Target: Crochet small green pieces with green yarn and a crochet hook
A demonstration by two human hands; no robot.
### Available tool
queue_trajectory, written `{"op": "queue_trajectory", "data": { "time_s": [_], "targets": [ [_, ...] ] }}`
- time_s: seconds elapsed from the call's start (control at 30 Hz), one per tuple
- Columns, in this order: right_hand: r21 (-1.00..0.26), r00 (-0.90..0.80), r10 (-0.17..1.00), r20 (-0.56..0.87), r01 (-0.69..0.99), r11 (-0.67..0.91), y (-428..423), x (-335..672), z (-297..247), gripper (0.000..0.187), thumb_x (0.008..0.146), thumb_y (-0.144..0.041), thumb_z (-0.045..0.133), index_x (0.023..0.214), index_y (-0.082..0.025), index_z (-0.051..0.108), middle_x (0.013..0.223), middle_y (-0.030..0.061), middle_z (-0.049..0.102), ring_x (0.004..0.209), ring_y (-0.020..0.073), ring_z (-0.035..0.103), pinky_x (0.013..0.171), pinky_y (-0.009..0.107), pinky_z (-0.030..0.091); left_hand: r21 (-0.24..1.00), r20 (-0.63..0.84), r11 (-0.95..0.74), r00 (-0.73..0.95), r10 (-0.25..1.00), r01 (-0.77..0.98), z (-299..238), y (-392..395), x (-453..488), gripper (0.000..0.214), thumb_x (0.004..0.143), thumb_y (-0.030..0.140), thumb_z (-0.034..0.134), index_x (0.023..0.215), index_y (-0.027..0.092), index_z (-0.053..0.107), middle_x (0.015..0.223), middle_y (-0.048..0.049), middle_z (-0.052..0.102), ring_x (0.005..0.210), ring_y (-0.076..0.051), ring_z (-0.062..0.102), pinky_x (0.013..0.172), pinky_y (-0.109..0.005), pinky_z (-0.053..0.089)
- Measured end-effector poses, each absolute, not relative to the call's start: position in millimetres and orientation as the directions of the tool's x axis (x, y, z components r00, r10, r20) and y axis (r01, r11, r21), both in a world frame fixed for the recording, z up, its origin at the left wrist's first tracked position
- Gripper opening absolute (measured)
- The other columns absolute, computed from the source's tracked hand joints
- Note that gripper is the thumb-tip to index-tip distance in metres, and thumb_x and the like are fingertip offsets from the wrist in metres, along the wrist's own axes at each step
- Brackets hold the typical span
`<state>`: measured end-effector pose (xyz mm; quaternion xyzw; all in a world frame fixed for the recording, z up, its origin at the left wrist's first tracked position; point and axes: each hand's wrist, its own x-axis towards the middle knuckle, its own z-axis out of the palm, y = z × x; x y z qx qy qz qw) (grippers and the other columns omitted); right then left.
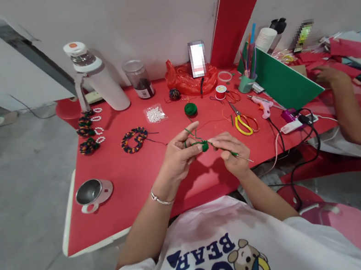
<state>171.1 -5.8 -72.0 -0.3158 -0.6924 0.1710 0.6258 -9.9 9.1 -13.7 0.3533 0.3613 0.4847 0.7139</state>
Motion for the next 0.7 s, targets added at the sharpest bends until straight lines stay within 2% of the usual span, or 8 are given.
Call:
{"op": "queue_trajectory", "data": {
  "time_s": [0.1, 0.23, 0.37, 0.57, 0.7],
  "targets": [
    [-0.606, -0.134, 0.625, 0.769, 0.159, 0.779, -3.4, 183.6, -65.6, 0.032, 0.097, -0.05, 0.066, 0.125, -0.036, 0.076, 0.11, 0.0059, 0.081, 0.096, 0.0244, 0.075, 0.087, 0.046, 0.058, 0.85, -0.186, 0.303, 0.293, 0.938, -0.431, -12.6, 8.9, -16.6, 0.08, 0.056, 0.018, 0.093, 0.133, 0.014, 0.07, 0.059, 0.0069, 0.059, 0.046, -0.003, 0.039, 0.043, -0.019, 0.022],
    [-0.578, -0.244, 0.591, 0.769, 0.131, 0.805, -3.5, 196.6, -53.4, 0.035, 0.096, -0.045, 0.069, 0.13, -0.036, 0.073, 0.115, 0.0072, 0.081, 0.098, 0.0242, 0.075, 0.086, 0.044, 0.058, 0.856, -0.168, 0.297, 0.316, 0.934, -0.423, -14.6, 9.7, -19.4, 0.075, 0.057, 0.017, 0.093, 0.13, 0.015, 0.073, 0.062, 0.0052, 0.061, 0.049, -0.005, 0.045, 0.046, -0.019, 0.026],
    [-0.577, -0.314, 0.59, 0.744, 0.143, 0.804, -4.5, 206.0, -44.1, 0.037, 0.096, -0.043, 0.07, 0.131, -0.036, 0.073, 0.115, 0.0079, 0.081, 0.097, 0.0236, 0.073, 0.085, 0.043, 0.057, 0.888, -0.13, 0.262, 0.34, 0.931, -0.378, -15.1, 11.8, -22.7, 0.074, 0.06, 0.017, 0.092, 0.131, 0.016, 0.072, 0.064, 0.0033, 0.064, 0.054, -0.007, 0.052, 0.051, -0.019, 0.034],
    [-0.571, -0.389, 0.578, 0.717, 0.147, 0.807, -5.1, 215.9, -32.2, 0.036, 0.096, -0.044, 0.069, 0.13, -0.034, 0.073, 0.112, 0.0083, 0.081, 0.094, 0.0226, 0.074, 0.085, 0.042, 0.057, 0.935, -0.105, 0.209, 0.341, 0.934, -0.286, -9.0, 13.3, -29.5, 0.068, 0.06, 0.014, 0.086, 0.127, 0.014, 0.075, 0.065, 0.0013, 0.065, 0.055, -0.008, 0.054, 0.051, -0.019, 0.035],
    [-0.564, -0.458, 0.535, 0.71, 0.085, 0.821, -3.5, 220.9, -23.8, 0.037, 0.097, -0.04, 0.069, 0.133, -0.031, 0.072, 0.114, 0.0102, 0.081, 0.098, 0.022, 0.075, 0.086, 0.041, 0.057, 0.949, -0.114, 0.211, 0.37, 0.922, -0.233, -4.9, 13.9, -31.6, 0.064, 0.059, 0.012, 0.083, 0.123, 0.014, 0.077, 0.066, 0.0004, 0.066, 0.056, -0.009, 0.057, 0.052, -0.02, 0.038]
  ]
}}
